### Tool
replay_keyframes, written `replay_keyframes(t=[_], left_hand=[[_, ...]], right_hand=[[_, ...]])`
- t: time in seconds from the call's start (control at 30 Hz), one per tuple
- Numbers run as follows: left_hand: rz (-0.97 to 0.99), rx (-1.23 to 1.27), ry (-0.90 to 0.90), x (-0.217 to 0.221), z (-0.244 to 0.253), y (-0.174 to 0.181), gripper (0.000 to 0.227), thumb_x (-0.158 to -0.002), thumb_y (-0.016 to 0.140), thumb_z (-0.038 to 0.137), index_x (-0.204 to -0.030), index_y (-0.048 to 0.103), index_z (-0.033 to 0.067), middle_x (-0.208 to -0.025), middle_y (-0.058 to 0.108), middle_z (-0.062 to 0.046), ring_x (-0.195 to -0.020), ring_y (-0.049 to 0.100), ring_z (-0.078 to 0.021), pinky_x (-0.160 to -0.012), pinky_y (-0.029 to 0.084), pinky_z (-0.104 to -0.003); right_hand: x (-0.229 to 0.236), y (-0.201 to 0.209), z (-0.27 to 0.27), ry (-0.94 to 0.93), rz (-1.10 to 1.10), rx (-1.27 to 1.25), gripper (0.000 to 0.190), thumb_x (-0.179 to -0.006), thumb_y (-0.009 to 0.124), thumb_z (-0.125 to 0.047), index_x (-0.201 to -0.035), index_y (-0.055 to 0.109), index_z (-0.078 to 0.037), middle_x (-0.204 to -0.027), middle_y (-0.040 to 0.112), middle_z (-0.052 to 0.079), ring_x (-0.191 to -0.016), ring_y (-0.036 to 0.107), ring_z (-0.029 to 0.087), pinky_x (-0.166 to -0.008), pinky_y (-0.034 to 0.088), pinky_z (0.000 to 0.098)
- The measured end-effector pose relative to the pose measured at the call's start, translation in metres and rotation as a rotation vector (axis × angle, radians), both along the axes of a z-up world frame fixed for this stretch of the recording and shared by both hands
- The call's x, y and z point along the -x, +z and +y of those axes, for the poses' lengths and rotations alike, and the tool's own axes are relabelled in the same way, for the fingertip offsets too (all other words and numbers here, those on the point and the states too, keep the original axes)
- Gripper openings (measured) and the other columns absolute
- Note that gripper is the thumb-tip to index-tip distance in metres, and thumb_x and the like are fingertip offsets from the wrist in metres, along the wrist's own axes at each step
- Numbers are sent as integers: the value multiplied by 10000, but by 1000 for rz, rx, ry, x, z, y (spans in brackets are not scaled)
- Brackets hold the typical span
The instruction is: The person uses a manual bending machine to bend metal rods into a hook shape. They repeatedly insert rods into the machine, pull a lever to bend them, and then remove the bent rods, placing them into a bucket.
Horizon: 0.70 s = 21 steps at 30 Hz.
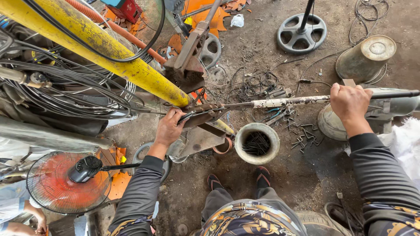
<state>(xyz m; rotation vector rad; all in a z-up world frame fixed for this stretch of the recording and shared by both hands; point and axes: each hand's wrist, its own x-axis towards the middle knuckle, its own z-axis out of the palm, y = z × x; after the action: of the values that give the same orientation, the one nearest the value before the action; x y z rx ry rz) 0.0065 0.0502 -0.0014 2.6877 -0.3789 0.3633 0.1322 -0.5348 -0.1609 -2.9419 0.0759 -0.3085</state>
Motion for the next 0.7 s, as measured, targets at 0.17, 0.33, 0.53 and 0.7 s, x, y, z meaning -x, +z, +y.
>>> replay_keyframes(t=[0.17, 0.33, 0.53, 0.7], left_hand=[[9, 24, 21, -3, 0, 0, 193, -886, 769, 137, -1060, 693, 100, -1067, 653, -72, -908, 696, -318, -724, 565, -428], [0, 21, 22, -3, 2, -1, 196, -891, 769, 148, -1065, 690, 106, -1078, 648, -70, -904, 695, -316, -729, 565, -425], [-19, 22, 19, -1, -1, 1, 190, -900, 767, 170, -1061, 683, 113, -1074, 638, -56, -902, 695, -291, -722, 570, -408], [-13, 32, 35, -1, -3, 3, 181, -906, 773, 180, -1052, 682, 120, -1069, 640, -45, -898, 698, -282, -710, 569, -401]], right_hand=[[10, 3, 1, -4, 23, -7, 600, -1161, 369, -380, -824, 767, -83, -883, 754, 146, -1010, 655, 367, -1011, 372, 525], [21, 10, 1, -43, 62, 4, 671, -1199, 356, -398, -808, 769, -43, -890, 756, 162, -1022, 657, 342, -1019, 373, 495], [29, 8, -3, -19, 77, -27, 687, -1200, 326, -400, -831, 775, -34, -914, 754, 180, -1059, 649, 347, -1014, 361, 496], [17, -4, -36, 79, 177, 75, 707, -1206, 276, -417, -893, 777, -29, -952, 752, 211, -1013, 703, 365, -970, 461, 507]])
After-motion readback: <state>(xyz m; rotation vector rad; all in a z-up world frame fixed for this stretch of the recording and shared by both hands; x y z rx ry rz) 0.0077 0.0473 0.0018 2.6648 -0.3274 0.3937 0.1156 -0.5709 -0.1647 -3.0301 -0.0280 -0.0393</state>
